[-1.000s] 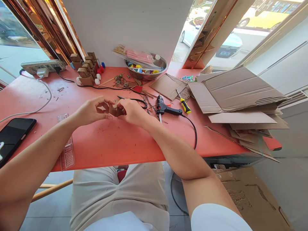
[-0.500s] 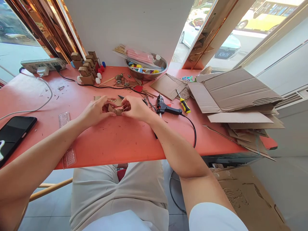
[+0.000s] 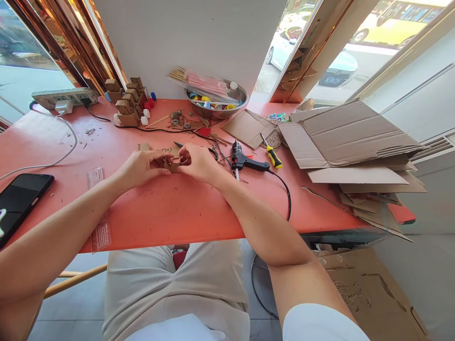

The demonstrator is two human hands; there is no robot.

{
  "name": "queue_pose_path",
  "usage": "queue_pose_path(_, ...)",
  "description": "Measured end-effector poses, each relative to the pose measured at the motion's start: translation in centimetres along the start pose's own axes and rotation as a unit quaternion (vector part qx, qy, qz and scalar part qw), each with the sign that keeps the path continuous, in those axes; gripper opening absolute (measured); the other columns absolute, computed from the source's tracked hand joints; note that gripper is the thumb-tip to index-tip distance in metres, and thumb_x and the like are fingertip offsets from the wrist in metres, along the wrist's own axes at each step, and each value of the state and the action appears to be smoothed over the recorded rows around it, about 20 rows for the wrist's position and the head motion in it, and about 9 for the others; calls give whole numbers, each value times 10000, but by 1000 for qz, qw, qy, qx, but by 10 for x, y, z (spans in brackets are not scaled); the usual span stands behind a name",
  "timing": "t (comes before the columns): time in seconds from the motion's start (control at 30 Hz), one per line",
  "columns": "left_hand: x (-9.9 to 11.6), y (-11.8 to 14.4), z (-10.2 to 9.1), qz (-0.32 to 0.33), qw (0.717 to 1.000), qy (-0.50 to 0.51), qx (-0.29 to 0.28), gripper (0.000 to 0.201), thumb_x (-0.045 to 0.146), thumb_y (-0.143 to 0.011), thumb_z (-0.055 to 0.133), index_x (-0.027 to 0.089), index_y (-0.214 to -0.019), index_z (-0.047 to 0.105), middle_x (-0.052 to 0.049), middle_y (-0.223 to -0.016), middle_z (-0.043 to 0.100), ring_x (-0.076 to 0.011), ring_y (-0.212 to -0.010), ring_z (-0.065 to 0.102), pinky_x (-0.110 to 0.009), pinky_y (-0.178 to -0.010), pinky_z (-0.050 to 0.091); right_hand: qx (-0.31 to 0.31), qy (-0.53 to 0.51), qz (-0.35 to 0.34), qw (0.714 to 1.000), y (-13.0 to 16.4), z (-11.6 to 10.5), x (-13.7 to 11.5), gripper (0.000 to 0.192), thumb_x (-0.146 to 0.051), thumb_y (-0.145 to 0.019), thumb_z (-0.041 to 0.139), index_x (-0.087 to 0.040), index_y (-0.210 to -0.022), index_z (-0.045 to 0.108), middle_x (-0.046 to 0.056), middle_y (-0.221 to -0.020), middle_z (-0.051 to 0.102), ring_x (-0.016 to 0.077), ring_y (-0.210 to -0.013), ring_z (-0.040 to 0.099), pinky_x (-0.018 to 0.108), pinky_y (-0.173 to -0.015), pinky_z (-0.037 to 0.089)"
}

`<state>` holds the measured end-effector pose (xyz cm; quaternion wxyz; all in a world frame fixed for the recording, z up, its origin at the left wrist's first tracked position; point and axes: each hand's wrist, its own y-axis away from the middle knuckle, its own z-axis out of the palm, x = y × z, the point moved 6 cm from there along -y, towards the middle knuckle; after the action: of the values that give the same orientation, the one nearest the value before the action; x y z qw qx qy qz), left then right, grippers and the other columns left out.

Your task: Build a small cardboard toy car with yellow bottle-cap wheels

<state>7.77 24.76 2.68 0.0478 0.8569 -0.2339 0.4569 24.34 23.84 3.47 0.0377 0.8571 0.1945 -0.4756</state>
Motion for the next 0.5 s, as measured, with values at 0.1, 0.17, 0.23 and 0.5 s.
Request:
queue_pose_path(0.1, 2, -1, -2, 11, 999, -33, 15, 326, 338, -650, 824, 253, -965, 841, -14, -861, 816, -250, -824, 739, -333, -811, 601, 6, 0, 2, 1000, 0, 1, 2, 286, -143, -734, 786, -230, -864, 546, 16, -877, 747, 185, -857, 737, 308, -785, 595)
queue_pose_path(0.17, 1, -2, -3, 10, 998, -49, 26, 334, 349, -634, 840, 249, -953, 845, -12, -844, 811, -254, -810, 736, -341, -804, 602, 10, 5, 8, 1000, 0, 1, 4, 290, -141, -737, 785, -231, -863, 540, 10, -847, 740, 187, -843, 736, 313, -781, 593)
queue_pose_path(0.23, -1, -2, -3, 1, 999, -42, 33, 374, 361, -626, 852, 242, -981, 847, -12, -837, 810, -254, -797, 740, -356, -819, 609, 13, 11, 11, 1000, 0, 2, 4, 297, -122, -734, 775, -234, -861, 531, 2, -825, 730, 188, -838, 735, 313, -779, 589)
queue_pose_path(0.5, -11, 1, -5, -50, 997, 35, 51, 368, 303, -585, 891, 216, -933, 808, -17, -801, 812, -251, -799, 777, -402, -891, 651, 7, 34, 25, 999, 1, 2, -3, 320, -69, -736, 752, -238, -846, 503, 8, -848, 725, 181, -827, 720, 290, -757, 553)
